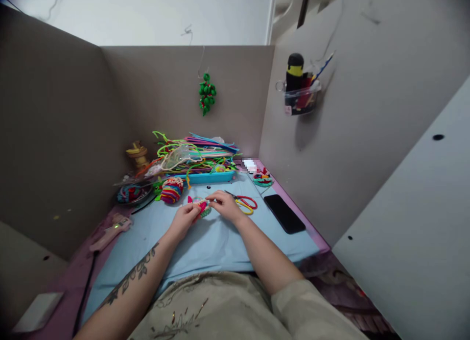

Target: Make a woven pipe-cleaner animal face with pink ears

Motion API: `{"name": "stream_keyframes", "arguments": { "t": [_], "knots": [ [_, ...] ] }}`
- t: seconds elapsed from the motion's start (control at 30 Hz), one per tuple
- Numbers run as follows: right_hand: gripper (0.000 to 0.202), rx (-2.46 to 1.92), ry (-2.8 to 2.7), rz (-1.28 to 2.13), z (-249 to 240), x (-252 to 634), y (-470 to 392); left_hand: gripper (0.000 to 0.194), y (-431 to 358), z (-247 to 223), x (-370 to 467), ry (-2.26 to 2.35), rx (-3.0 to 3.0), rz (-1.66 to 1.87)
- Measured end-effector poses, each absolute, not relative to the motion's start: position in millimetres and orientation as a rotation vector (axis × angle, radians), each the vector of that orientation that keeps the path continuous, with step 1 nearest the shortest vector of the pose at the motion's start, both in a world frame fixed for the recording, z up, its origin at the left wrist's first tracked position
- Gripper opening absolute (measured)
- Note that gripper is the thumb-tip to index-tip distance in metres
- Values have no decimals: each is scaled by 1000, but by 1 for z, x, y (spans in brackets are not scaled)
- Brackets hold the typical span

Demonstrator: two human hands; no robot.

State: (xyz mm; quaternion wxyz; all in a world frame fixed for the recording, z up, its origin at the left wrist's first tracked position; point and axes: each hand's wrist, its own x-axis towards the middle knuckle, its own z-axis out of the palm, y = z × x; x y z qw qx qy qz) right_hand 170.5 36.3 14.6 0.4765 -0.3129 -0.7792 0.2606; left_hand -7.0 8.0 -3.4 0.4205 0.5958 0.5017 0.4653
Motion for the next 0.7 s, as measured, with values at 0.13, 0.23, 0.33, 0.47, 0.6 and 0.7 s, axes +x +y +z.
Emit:
{"name": "stream_keyframes", "arguments": {
  "t": [0.13,0.23,0.33,0.47,0.6,0.7],
  "knots": [
    [18,-749,-1929,652,15,169,34,20,7,1,-6,1122,1253,1092],
    [19,-729,-1932,697,15,166,32,16,7,6,-7,1044,1072,997],
    [18,-704,-1913,772,15,164,31,16,6,8,-9,997,941,954],
    [15,-712,-1881,815,17,162,29,18,7,7,-11,995,840,881],
    [12,-726,-1866,799,17,160,28,17,7,7,-11,982,818,855],
    [11,-722,-1863,793,16,159,28,17,7,6,-11,971,815,856]
  ]
}}
